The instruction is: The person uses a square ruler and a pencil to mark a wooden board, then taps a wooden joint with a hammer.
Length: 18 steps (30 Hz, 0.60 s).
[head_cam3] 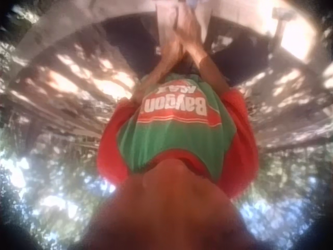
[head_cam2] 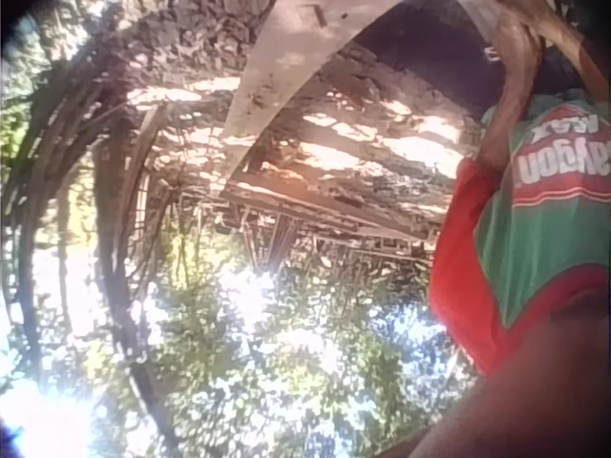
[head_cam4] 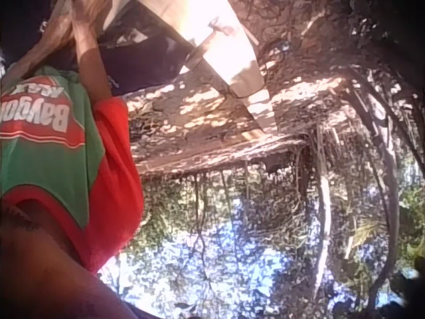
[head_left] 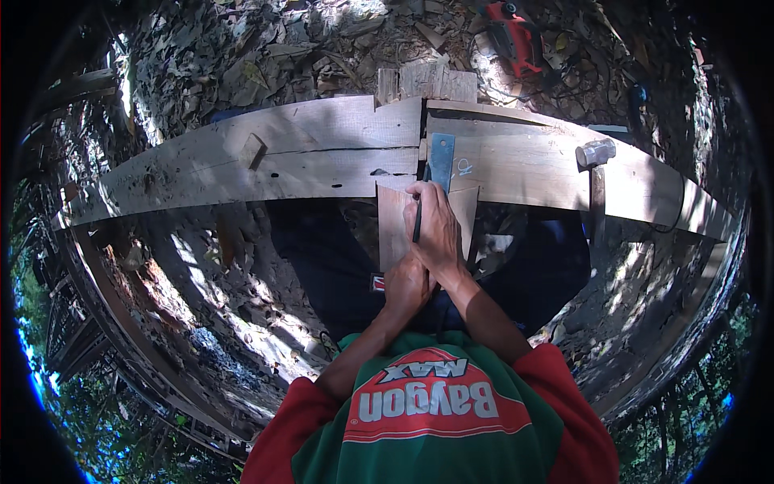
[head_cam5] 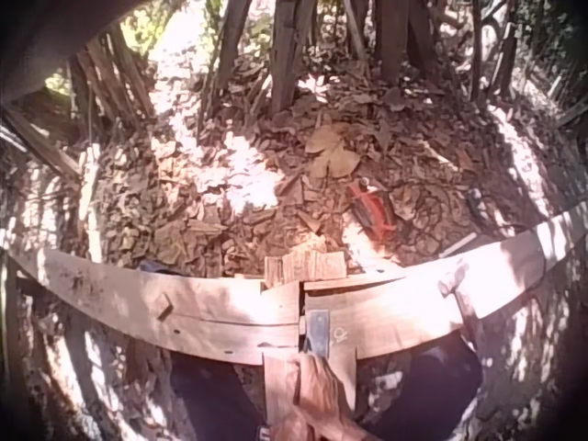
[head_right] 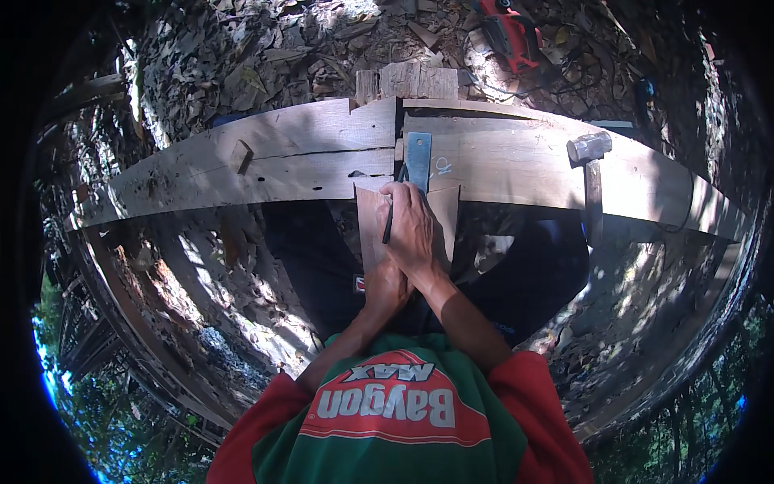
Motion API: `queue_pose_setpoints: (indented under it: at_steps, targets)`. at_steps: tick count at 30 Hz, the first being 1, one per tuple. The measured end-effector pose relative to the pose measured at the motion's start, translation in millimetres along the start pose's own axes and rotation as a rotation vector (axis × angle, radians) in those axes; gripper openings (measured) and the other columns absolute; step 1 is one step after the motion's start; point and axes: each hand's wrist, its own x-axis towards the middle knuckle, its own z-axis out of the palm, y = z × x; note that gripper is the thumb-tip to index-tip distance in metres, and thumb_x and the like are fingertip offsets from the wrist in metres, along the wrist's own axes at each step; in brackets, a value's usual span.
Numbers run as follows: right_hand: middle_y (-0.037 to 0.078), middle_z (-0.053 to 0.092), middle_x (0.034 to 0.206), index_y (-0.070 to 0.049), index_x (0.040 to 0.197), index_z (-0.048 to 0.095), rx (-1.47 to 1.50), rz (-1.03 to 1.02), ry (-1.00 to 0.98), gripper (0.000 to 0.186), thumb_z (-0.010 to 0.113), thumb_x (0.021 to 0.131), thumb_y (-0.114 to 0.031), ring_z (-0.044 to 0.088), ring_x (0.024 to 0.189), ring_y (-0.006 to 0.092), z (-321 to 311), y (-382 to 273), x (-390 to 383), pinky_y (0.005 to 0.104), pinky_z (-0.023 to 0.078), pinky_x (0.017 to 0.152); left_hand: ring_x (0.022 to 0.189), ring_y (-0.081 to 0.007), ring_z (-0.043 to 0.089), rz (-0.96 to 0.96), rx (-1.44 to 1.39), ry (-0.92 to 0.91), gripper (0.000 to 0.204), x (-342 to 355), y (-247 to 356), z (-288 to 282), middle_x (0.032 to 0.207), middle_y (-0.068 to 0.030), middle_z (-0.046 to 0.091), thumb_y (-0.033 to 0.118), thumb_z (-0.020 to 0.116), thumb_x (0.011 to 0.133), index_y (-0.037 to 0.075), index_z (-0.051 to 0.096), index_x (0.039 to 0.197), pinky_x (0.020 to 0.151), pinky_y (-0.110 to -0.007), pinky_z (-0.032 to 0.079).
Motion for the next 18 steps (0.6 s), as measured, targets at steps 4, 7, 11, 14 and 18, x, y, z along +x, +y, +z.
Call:
queue_pose_setpoints:
  at_steps: [4, 7, 11, 14, 18]
  targets:
    - [0.021, 0.056, 0.107, 0.0, 0.116, 0.052, 0.003, 0.014, 0.016, 0.025, 0.053, 0.094, -0.011, 0.058, 0.101, 0.0423, 1.1, -1.7, 0.0, 0.0467, 0.048, 0.086, 0.081, -0.0403, 0.067, -0.009, -0.031, 0.016, 0.028, 1.8, 2.9, -5.0, 0.088, -0.0202, 0.065, 0.017, 0.074, 0.081, 0.0, 0.062, 0.099, 0.067, -0.049, 0.053]
    - [0.021, 0.057, 0.107, 0.0, 0.116, 0.052, -0.004, 0.026, 0.031, 0.024, 0.054, 0.094, -0.01, 0.058, 0.101, 0.0423, 1.9, -2.2, 0.1, 0.0466, 0.049, 0.086, 0.081, -0.0402, 0.067, -0.012, -0.021, 0.016, 0.028, 3.5, 5.2, -6.5, 0.089, -0.02, 0.065, 0.017, 0.075, 0.08, 0.0, 0.062, 0.099, 0.068, -0.049, 0.053]
    - [0.021, 0.057, 0.106, -0.001, 0.115, 0.053, -0.015, 0.03, 0.034, 0.023, 0.053, 0.095, -0.01, 0.059, 0.1, 0.0418, 2.7, -2.9, 0.7, 0.0463, 0.049, 0.086, 0.083, -0.0404, 0.068, -0.062, -0.007, -0.014, 0.029, 5.5, 9.2, -8.5, 0.091, -0.0201, 0.066, 0.016, 0.074, 0.08, 0.0, 0.062, 0.101, 0.07, -0.049, 0.054]
    - [0.021, 0.057, 0.104, -0.001, 0.115, 0.053, -0.01, 0.014, 0.01, 0.022, 0.053, 0.095, -0.01, 0.059, 0.1, 0.0413, 3.0, -0.4, 2.6, 0.0463, 0.049, 0.086, 0.084, -0.0403, 0.068, -0.101, 0.012, -0.033, 0.029, 6.0, 9.4, -8.0, 0.092, -0.0204, 0.067, 0.015, 0.074, 0.08, 0.0, 0.062, 0.101, 0.071, -0.049, 0.054]
    - [0.021, 0.057, 0.103, 0.0, 0.114, 0.053, -0.004, -0.013, 0.037, 0.021, 0.052, 0.096, -0.01, 0.06, 0.098, 0.0405, 5.6, 1.9, 0.8, 0.0459, 0.049, 0.086, 0.084, -0.0403, 0.068, -0.091, 0.011, -0.054, 0.03, 6.1, 11.2, -10.8, 0.091, -0.0206, 0.067, 0.015, 0.075, 0.079, -0.001, 0.062, 0.101, 0.071, -0.049, 0.054]
